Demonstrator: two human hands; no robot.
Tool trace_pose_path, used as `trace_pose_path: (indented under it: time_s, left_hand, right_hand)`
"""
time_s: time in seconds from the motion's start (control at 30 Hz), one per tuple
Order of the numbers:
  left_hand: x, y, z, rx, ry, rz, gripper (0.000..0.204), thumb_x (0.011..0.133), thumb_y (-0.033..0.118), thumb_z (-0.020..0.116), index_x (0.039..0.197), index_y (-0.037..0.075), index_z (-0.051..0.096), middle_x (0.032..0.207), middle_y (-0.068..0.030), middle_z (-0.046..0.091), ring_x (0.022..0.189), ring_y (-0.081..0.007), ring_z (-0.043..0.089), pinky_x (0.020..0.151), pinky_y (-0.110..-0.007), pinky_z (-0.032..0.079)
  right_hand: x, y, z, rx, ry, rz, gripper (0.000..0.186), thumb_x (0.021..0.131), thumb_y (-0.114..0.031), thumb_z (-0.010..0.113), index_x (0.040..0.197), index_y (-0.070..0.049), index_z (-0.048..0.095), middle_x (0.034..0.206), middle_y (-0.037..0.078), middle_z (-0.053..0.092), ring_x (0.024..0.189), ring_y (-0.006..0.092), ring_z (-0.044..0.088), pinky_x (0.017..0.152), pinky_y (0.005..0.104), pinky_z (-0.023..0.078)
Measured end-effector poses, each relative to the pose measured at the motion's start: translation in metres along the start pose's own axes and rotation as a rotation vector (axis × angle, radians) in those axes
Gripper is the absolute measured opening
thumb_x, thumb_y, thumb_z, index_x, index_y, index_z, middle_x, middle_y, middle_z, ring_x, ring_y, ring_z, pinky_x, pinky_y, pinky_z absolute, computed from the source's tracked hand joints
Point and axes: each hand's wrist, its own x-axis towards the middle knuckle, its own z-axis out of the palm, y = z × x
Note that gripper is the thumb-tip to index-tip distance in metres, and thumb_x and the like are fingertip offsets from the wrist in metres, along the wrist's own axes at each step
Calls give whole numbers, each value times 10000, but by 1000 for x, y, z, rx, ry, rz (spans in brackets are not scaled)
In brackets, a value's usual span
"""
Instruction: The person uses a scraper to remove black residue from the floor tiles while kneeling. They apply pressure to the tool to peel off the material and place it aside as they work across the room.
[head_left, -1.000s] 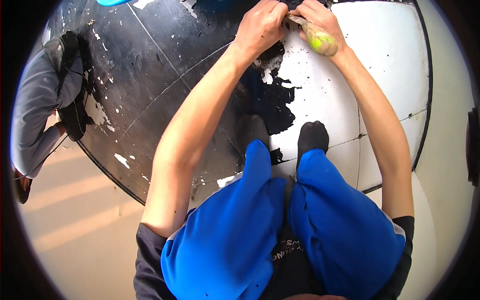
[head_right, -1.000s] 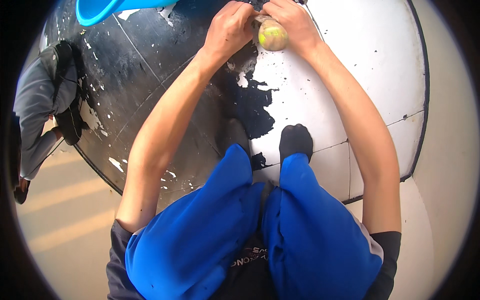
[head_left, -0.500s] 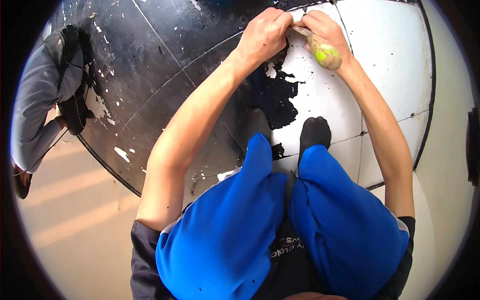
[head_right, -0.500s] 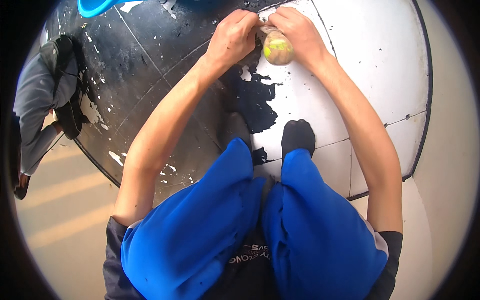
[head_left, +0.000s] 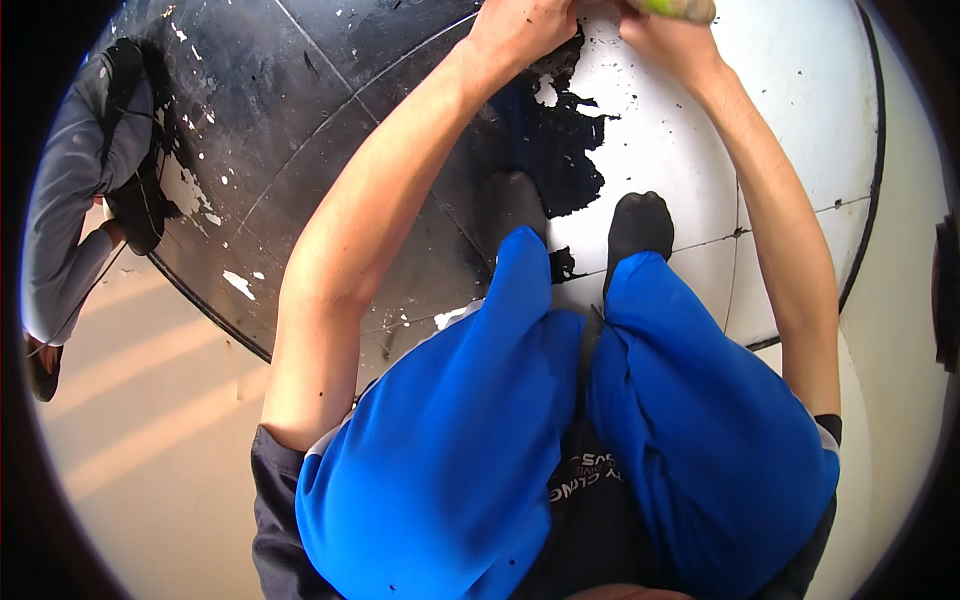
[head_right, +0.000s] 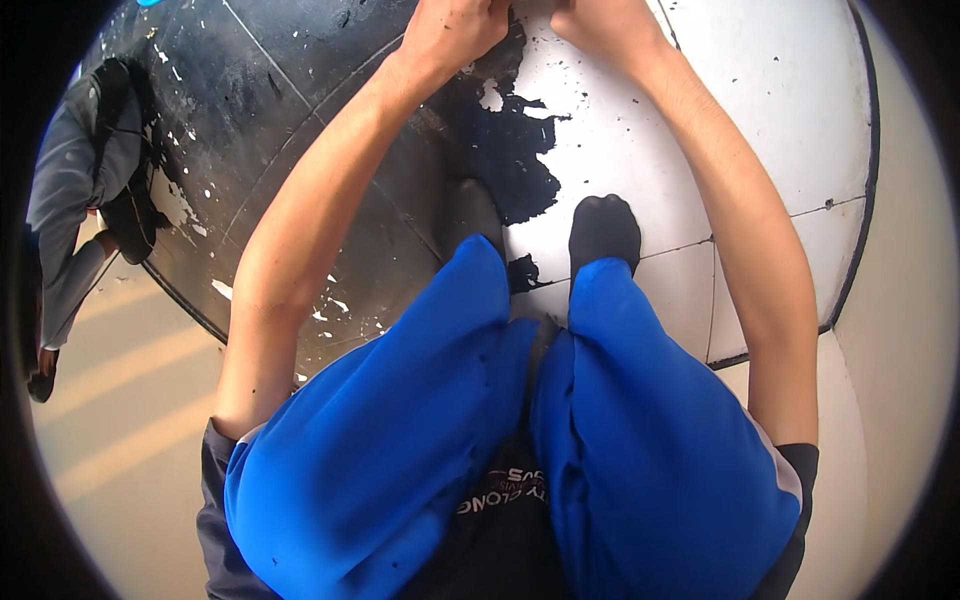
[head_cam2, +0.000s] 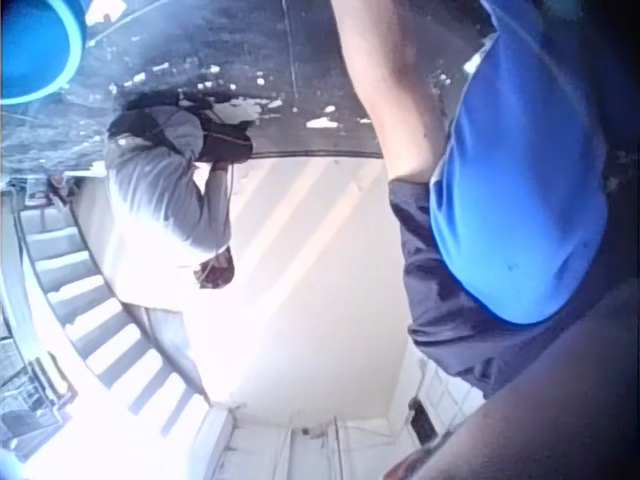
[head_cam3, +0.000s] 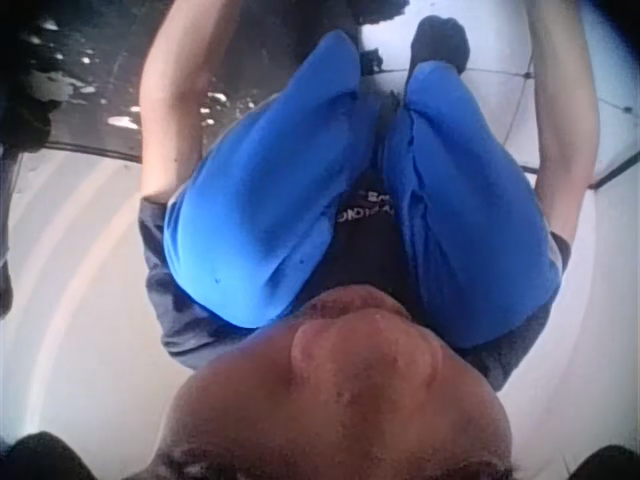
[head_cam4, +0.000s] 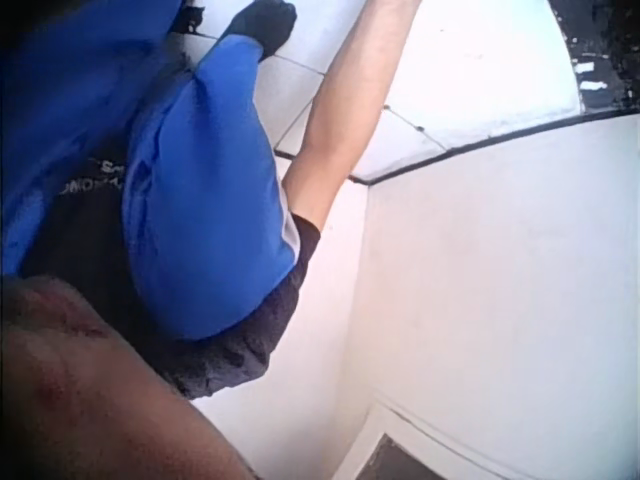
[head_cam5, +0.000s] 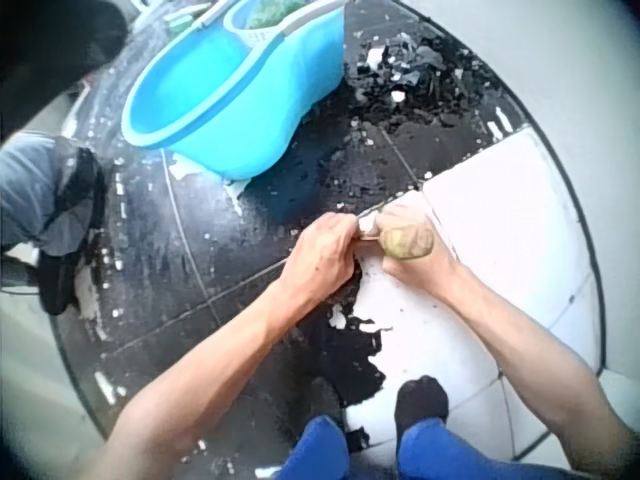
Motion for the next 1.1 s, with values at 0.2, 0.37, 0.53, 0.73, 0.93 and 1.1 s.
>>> trace_pose_path:
  time_s: [0.2, 0.37, 0.53, 0.73, 0.93, 1.1]
  left_hand:
    - [4, -5, -1, 81, 40, 60, 117, 797, -33, 612, 877, 20, 545, 811, -189, 597, 820, -394, 611, 735, -481, 502]
    - [-3, -10, 3, 41, -35, 19, 106, 813, -49, 595, 869, 18, 535, 819, -199, 607, 829, -414, 622, 734, -495, 509]
    - [27, -14, -6, 54, 34, 71, 145, 840, 21, 663, 852, 14, 518, 804, -210, 591, 811, -433, 607, 715, -507, 488]
    - [9, -4, -2, -22, -7, -10, 95, 830, -42, 595, 825, 15, 520, 800, -216, 604, 805, -453, 621, 703, -526, 487]
    - [-2, -1, -3, -83, -14, 46, 100, 805, -57, 590, 828, 10, 520, 786, -239, 593, 812, -455, 620, 707, -529, 484]
    - [38, -18, -5, 18, -17, 47, 109, 795, -47, 613, 840, 12, 533, 802, -225, 622, 806, -458, 631, 707, -533, 496]
  right_hand:
    - [1, -1, -1, -35, -2, -26, 145, 722, -41, 703, 822, -63, 601, 799, 119, 552, 740, 332, 586, 661, 430, 488]
    - [4, 2, -3, -97, -28, -66, 153, 707, -14, 682, 796, -73, 572, 768, 120, 552, 746, 332, 591, 670, 435, 486]
    - [28, 14, -4, -14, 120, -52, 180, 706, 76, 647, 784, -69, 575, 752, 88, 559, 708, 229, 528, 669, 385, 421]
    - [11, 6, -2, -160, 109, -151, 206, 738, 10, 744, 823, -70, 575, 778, 89, 550, 709, 228, 526, 681, 358, 433]
    - [6, -12, -2, 199, 13, -25, 182, 742, 43, 713, 869, -55, 627, 820, 117, 616, 799, 263, 619, 730, 371, 483]
    - [32, 2, -15, 303, -42, 228, 224, 740, -31, 801, 824, -52, 594, 789, 115, 571, 782, 310, 580, 741, 427, 463]
